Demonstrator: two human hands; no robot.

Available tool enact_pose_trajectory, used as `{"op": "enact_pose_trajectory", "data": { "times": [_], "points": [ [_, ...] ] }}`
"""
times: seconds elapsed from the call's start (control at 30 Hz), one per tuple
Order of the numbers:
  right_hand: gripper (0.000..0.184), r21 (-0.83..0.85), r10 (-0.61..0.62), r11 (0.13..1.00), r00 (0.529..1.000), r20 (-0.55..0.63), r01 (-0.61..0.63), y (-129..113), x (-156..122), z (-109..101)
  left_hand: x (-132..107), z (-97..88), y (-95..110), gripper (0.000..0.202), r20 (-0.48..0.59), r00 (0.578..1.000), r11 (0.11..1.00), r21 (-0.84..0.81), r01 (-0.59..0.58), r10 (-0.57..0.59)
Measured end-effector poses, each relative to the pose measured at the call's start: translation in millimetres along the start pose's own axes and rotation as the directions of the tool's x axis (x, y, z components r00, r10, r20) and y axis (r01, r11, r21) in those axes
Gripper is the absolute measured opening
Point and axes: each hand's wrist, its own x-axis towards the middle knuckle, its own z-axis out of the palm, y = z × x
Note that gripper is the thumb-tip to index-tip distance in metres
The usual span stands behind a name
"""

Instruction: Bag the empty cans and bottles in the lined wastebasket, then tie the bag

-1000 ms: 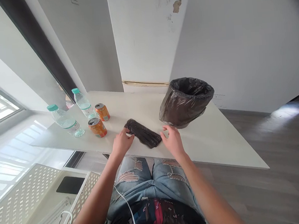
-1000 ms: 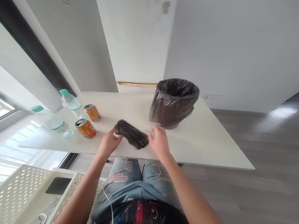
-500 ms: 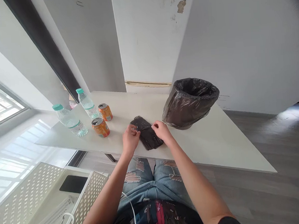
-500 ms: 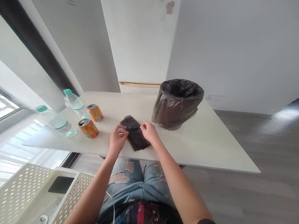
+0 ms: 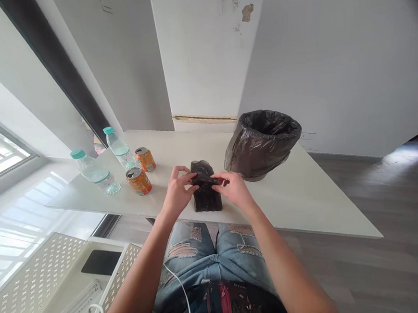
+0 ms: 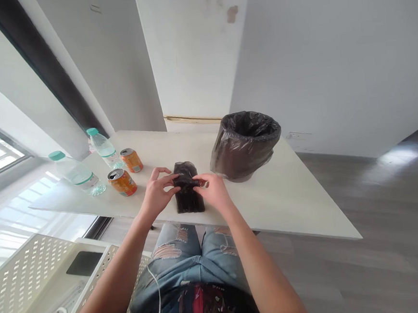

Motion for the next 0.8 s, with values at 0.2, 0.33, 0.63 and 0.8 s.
{"op": "enact_pose_trajectory", "data": {
  "times": [0.2,0.33,0.63,0.8],
  "points": [
    [0.008,-0.119,-0.183,0.978,0.980,-0.074,0.174,-13,-16,-15,-4,2.5,24,0.010,0.002,0.996,0.983,0.161,-0.092,0.092],
    [0.018,0.146,-0.082,0.985,0.995,-0.058,0.089,-16,-23,-16,-12,23.5,38,0.018,0.005,0.995,0.987,-0.125,0.103,-0.104],
    [0.032,0.375,0.188,0.921,0.963,-0.192,-0.105,0,-35,-14,-25,66.0,44,0.035,0.153,0.961,0.905,-0.327,0.271,-0.232],
    [0.037,0.510,0.243,0.840,0.969,-0.046,-0.186,13,-58,-21,-26,73.0,48,0.038,0.205,0.952,0.912,-0.300,0.281,-0.226]
  ]
}}
